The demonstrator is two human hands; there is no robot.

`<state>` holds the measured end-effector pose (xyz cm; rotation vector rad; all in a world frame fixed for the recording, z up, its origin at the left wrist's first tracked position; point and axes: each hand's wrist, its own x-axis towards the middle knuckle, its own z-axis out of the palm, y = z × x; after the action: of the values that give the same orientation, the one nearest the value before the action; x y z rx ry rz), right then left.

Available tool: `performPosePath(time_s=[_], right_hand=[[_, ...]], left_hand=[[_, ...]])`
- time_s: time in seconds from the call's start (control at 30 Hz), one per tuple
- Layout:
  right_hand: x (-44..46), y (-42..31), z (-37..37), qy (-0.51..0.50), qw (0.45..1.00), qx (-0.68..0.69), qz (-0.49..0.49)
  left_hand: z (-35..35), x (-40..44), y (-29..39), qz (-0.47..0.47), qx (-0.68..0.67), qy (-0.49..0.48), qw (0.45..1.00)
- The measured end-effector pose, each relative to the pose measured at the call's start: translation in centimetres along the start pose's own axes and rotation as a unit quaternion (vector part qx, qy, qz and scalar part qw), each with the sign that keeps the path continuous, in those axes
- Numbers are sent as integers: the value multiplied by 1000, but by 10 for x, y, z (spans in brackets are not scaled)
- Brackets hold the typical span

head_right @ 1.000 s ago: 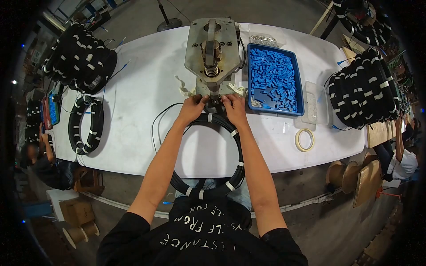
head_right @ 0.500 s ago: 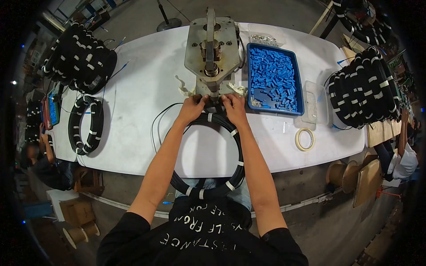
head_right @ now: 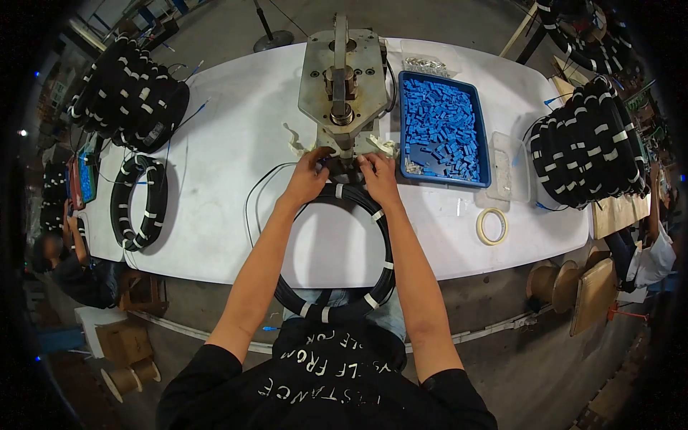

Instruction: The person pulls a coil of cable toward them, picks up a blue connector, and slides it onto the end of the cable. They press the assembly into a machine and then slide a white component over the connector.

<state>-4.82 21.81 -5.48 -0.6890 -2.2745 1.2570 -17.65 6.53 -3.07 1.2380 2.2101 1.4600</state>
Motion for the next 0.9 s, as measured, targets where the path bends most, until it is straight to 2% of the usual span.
performPosePath(time_s=[0.07,0.17,0.23,0.33,0.47,0.53,0.9], right_hand=[[0,-2,0,-2,1000,7,4],[-1,-1,-1,-2,1000,12,8],[-1,-1,-1,-2,1000,13,8],[0,0,-1,-9,1000,7,6],[-1,1,-1,-4,1000,7,8],[-1,1,0,-3,1000,4,9],[-1,2,0,2,1000,13,-7]], left_hand=[[-3,-1,6,19,-26,17,999],[2,-2,-1,-8,-61,75,995],[4,1,-6,-68,-20,81,994],[5,0,-8,-35,-12,97,995],[4,1,-15,-14,9,69,997],[3,1,-13,-49,3,50,998],[1,1,-1,-59,24,50,997]])
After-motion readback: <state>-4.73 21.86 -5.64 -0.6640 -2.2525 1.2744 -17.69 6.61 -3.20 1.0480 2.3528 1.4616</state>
